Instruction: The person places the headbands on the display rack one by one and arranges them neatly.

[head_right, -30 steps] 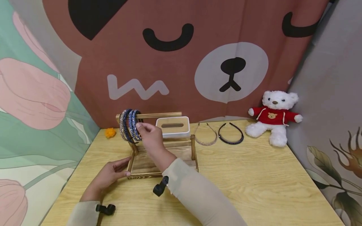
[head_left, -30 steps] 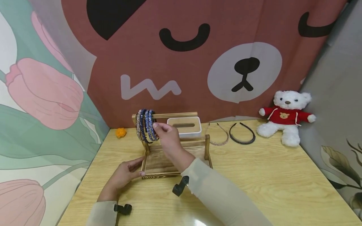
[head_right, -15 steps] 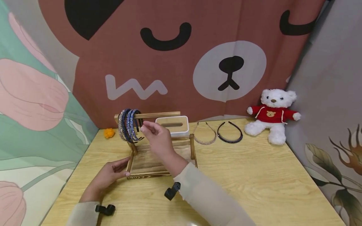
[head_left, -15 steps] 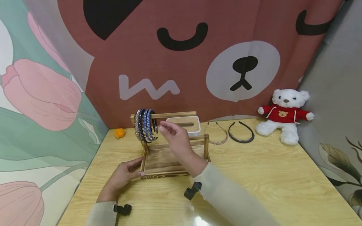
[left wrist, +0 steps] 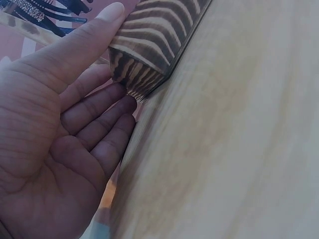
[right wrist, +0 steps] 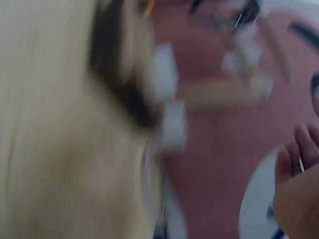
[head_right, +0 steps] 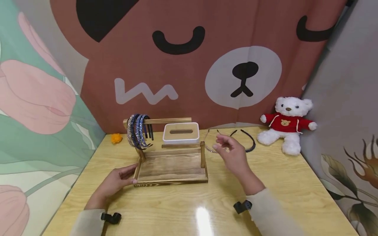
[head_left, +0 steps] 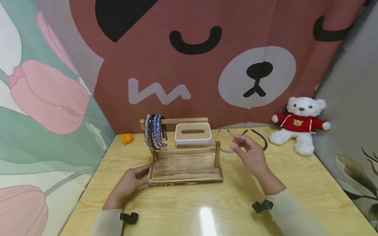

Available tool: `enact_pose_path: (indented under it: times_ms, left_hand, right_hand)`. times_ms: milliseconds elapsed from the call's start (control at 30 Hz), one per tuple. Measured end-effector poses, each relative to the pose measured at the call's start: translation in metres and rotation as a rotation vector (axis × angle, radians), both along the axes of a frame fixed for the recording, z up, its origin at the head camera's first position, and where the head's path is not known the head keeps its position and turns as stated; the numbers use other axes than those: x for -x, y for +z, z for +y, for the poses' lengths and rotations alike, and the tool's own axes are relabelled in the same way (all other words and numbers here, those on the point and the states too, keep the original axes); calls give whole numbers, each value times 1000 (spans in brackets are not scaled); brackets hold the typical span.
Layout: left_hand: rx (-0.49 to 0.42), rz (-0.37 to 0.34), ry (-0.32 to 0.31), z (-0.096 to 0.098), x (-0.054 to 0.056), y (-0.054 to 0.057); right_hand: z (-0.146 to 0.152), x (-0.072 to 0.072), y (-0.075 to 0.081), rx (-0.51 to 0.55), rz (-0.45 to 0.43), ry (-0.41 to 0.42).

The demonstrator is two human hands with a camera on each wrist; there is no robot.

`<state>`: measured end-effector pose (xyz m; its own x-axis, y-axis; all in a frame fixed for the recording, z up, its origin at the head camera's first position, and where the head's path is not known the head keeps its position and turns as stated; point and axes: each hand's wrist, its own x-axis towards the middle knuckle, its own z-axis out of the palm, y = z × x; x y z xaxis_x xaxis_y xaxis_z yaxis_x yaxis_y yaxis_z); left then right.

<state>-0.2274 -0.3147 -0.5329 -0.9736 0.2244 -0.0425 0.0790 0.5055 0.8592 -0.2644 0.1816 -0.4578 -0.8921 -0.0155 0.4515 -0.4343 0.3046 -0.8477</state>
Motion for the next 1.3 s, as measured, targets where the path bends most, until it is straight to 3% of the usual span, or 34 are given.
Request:
enact_pose_path:
  times_ms: [100, 167, 333, 467, 633, 900, 1100, 1300]
  left_hand:
    - [-5, -11, -11, 1, 1, 0]
    - [-12, -19, -6, 1, 1, 0]
    - [-18, -11, -13, -1, 0, -1]
    - [-22, -16, -11, -1, 0, -2]
    - [-25, -34, 4, 1, -1, -1]
    - [-36, -14, -24, -1, 0, 0]
    - [-49, -41, 4, 1, 0, -2]
    - [-28, -37, 1, 0, 1, -1]
  right_hand:
    - [53, 13, -22, -306, -25, -89]
    - [84, 23, -35, -434, -81, -120]
    - [142, 46, -55, -591, -225, -116]
    - [160, 60, -59, -721, -193, -80]
    - [161, 70, -57, -820, -135, -22]
    - [152, 77, -56, -956, -69, 49]
    - [155, 78, -60, -951, -68, 43]
    - [156, 73, -60, -963, 31, 75]
